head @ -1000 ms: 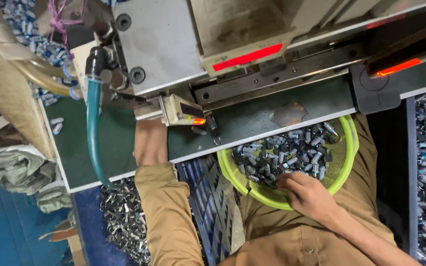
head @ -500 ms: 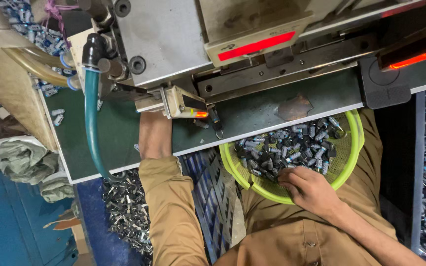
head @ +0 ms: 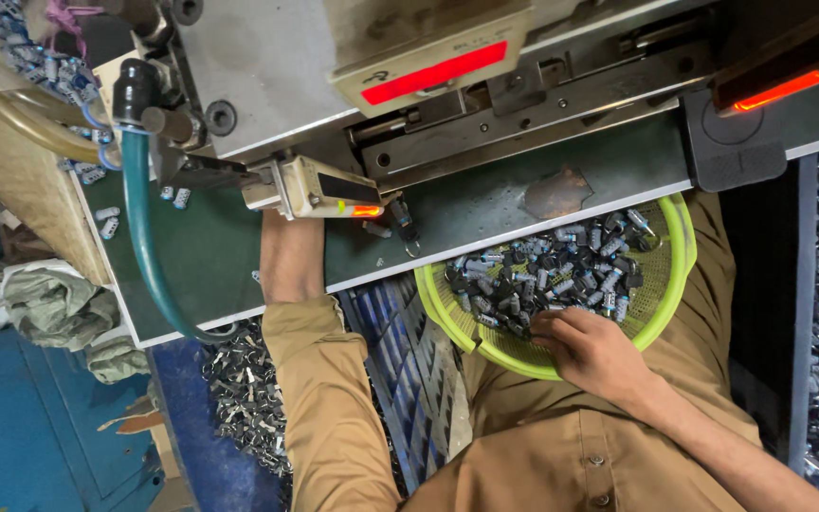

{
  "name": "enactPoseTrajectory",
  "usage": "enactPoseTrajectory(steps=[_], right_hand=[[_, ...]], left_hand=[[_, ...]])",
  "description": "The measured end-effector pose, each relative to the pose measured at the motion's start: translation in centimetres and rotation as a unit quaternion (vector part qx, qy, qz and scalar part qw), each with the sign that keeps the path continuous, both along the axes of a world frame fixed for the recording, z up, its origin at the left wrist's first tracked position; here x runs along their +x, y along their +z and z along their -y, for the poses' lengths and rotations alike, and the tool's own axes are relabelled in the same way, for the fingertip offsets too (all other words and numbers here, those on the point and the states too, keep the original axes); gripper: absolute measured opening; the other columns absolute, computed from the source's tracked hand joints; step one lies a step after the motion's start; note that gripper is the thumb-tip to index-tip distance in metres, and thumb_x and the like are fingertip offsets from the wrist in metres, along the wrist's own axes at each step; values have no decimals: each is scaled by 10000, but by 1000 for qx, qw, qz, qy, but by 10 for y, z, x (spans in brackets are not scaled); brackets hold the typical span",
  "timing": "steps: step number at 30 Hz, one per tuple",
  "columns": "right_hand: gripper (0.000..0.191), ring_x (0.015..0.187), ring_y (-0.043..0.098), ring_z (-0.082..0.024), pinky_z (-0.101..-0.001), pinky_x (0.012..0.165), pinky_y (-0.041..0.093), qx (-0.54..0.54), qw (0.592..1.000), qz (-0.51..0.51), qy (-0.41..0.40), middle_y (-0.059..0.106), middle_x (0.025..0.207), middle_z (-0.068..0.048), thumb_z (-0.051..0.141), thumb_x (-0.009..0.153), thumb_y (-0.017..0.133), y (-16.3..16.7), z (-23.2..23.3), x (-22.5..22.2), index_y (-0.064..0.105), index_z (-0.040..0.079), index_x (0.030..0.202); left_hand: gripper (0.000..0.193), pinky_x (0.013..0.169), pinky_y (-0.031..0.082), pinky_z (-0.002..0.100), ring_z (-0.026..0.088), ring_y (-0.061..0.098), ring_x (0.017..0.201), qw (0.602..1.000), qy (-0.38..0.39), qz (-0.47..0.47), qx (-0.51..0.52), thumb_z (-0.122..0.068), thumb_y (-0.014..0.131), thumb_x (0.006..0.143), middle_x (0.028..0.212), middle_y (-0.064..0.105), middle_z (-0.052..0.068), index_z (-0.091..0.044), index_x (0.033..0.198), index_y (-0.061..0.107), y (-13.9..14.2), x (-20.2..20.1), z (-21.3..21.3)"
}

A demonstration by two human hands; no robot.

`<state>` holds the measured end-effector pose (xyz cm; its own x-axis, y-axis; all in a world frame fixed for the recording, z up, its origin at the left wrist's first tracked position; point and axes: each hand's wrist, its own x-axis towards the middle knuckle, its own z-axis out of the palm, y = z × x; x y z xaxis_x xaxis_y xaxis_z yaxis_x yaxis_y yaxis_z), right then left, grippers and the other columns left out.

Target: The person repeatedly picks small cylindrical parts from a green basket, briefly inspects them, and places them into a machine slot. The person continues this cycle throughout the clip, handling the parts one at a time.

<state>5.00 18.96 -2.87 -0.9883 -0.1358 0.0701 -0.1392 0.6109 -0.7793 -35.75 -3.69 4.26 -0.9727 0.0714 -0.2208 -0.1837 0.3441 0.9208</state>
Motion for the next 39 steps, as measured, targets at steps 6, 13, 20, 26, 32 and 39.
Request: enactPoseTrajectory(steps=[6, 13, 20, 26, 32, 39], right_hand=[[222, 919, 720, -307, -382, 769, 589, -23, 1000, -14, -17, 724, 1068, -110, 12, 796, 733, 7, -1, -1, 689, 43, 1011], [311, 892, 742, -230, -305, 733, 604, -94, 993, -55, -52, 720, 1077, -102, -184, 739, 647, 29, -2, -17, 707, 59, 924], [347, 948, 734, -279, -355, 807, 592, -137, 972, -187, 32, 735, 1039, -129, -235, 711, 576, 62, -2, -47, 660, 18, 934], [327, 948, 740, -262, -339, 812, 597, -174, 970, -166, 36, 731, 1057, -140, -237, 724, 622, 76, 3, -54, 648, 23, 921], [348, 1019, 721, -239, -310, 849, 625, -324, 945, -22, -31, 711, 1117, -205, -263, 858, 586, 57, -12, -35, 530, -27, 1108], [346, 946, 723, -259, -320, 757, 631, -418, 901, 38, -107, 703, 1055, -243, -243, 876, 618, 15, -20, -28, 425, 7, 1018]], left_hand=[[128, 583, 367, 260, 114, 484, 701, 999, 32, -8, 32, -120, 610, 1029, 852, 539, 15, -49, 1135, 598, 7, 10, 11], [153, 594, 371, 260, 118, 487, 713, 979, 137, -52, 140, -119, 615, 1020, 864, 546, 17, -46, 1154, 603, 6, 26, 79], [179, 605, 375, 261, 123, 491, 725, 883, 281, -244, 287, -118, 619, 1011, 877, 553, 20, -43, 1173, 608, 21, 199, 50], [187, 995, 499, 396, 311, 654, 1051, 955, 9, -294, 22, -161, 655, 995, 1102, 699, 155, 15, 1057, 644, -14, 357, -44], [151, 785, 552, 328, 268, 720, 834, 975, -69, -163, 133, -128, 695, 954, 909, 705, 119, 7, 1016, 665, -13, 350, -58], [114, 661, 532, 311, 231, 695, 679, 978, -104, -152, 97, -70, 717, 878, 792, 683, 90, -12, 969, 680, -2, 349, -66]])
